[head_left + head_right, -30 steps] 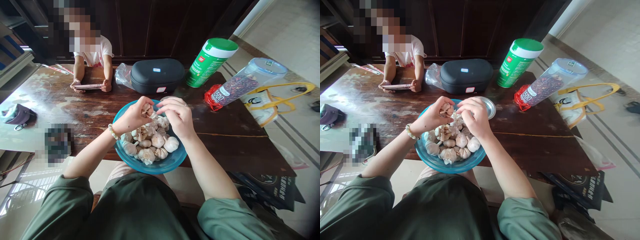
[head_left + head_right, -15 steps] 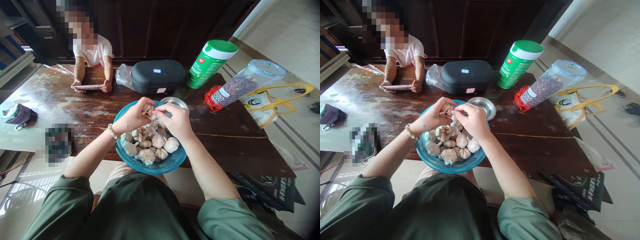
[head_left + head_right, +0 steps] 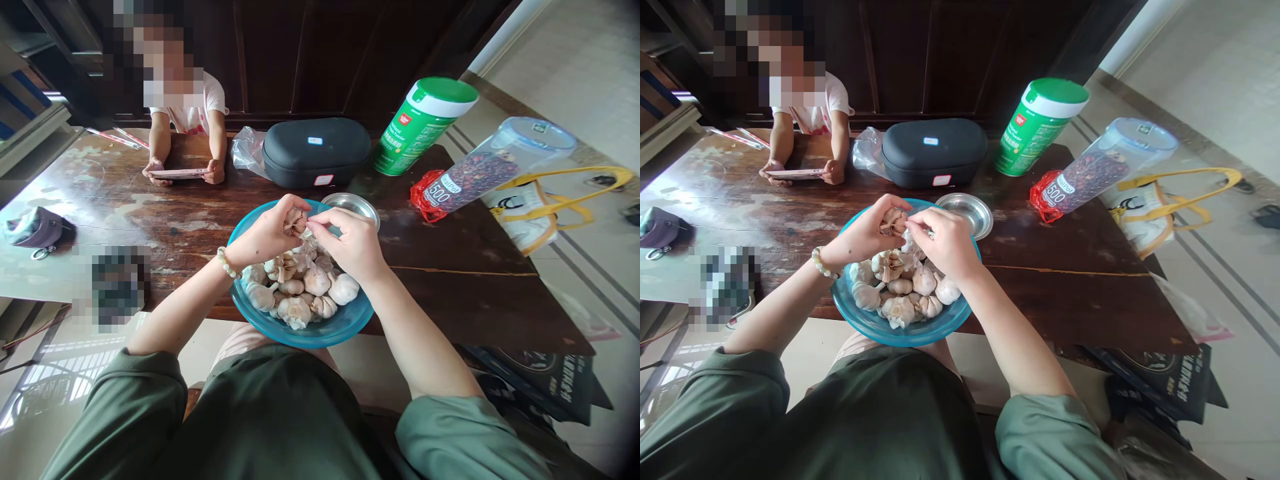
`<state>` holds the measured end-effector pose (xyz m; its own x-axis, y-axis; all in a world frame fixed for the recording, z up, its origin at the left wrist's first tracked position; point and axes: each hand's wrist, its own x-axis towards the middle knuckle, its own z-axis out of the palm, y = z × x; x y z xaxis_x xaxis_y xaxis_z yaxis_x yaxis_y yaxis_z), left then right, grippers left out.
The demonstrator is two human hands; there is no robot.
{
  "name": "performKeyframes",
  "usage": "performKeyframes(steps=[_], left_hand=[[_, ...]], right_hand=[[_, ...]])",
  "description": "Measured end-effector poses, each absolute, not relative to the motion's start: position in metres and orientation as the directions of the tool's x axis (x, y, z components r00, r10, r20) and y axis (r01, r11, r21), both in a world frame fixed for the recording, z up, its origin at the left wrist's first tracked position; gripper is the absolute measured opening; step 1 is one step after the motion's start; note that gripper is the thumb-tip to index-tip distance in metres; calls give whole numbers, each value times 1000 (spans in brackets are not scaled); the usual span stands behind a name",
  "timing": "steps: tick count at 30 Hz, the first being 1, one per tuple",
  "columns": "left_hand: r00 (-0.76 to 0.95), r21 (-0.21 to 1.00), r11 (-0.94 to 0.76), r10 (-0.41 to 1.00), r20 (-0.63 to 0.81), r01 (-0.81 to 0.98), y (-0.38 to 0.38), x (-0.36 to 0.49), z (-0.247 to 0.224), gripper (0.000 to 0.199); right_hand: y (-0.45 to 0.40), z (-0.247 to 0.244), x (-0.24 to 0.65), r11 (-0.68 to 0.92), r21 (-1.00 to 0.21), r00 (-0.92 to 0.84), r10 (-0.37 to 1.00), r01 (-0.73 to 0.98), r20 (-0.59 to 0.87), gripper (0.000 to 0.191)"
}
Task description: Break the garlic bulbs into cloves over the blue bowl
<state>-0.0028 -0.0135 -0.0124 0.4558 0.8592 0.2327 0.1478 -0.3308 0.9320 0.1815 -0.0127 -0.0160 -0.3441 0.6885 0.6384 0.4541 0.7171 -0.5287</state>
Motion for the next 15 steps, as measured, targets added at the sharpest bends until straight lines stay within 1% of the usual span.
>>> performKeyframes(steps=[4, 7, 12, 15], left_hand=[[456, 933, -332, 858, 237, 139, -13, -2, -14, 49], [442, 943, -317, 863, 245, 97, -12, -2, -15, 50], [372, 970, -241, 903, 213, 29, -12, -1, -12, 47], [394, 969, -242, 896, 206, 42, -13, -1, -12, 47]], right_hand=[[-12, -17, 182, 720, -514, -332, 681, 466, 653, 14], [-11, -17, 182, 730, -499, -334, 668, 467, 665, 13], [-10, -17, 181, 769, -420, -311, 598, 482, 739, 11], [-9, -20, 181, 780, -364, -324, 566, 509, 758, 11]])
